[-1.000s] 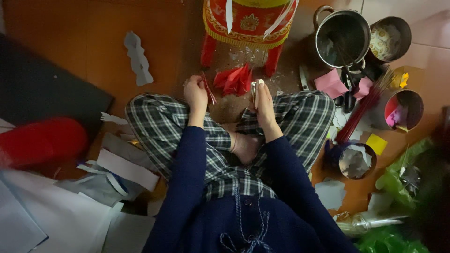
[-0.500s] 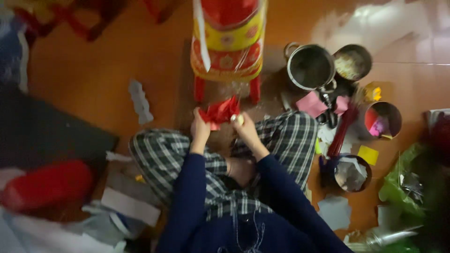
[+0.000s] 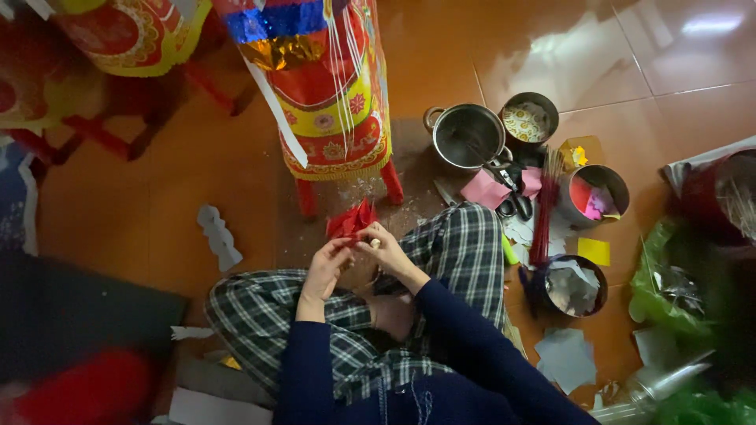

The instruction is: Decorating traditional paper horses with red paper and gold stickers

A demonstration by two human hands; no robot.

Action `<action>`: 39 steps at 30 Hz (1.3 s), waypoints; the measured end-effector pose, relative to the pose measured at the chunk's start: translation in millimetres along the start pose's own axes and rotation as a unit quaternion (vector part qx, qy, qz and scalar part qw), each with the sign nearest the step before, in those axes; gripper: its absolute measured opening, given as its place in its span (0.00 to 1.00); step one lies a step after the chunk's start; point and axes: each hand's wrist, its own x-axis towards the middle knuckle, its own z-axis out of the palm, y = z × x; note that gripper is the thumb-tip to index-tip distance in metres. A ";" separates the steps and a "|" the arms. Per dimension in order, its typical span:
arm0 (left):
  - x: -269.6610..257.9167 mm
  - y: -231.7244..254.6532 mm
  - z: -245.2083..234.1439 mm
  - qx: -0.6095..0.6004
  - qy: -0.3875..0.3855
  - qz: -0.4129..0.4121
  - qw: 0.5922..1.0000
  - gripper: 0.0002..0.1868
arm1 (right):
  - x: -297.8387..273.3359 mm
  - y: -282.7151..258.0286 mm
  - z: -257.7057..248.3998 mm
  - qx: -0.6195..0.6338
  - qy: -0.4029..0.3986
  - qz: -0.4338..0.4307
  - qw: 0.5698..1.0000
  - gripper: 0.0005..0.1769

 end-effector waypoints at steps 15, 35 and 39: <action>13.4 -7.7 -11.0 0.230 0.084 0.080 0.966 0.09 | 0.2 6.1 9.3 0.331 0.112 0.312 0.883 0.05; 28.5 -52.1 -9.1 -0.056 0.119 0.011 0.991 0.06 | 0.0 31.1 3.5 0.485 0.122 0.325 0.803 0.08; 11.9 -23.8 8.6 -0.088 0.039 0.002 0.995 0.08 | -2.1 19.3 1.1 0.464 0.075 0.317 0.824 0.08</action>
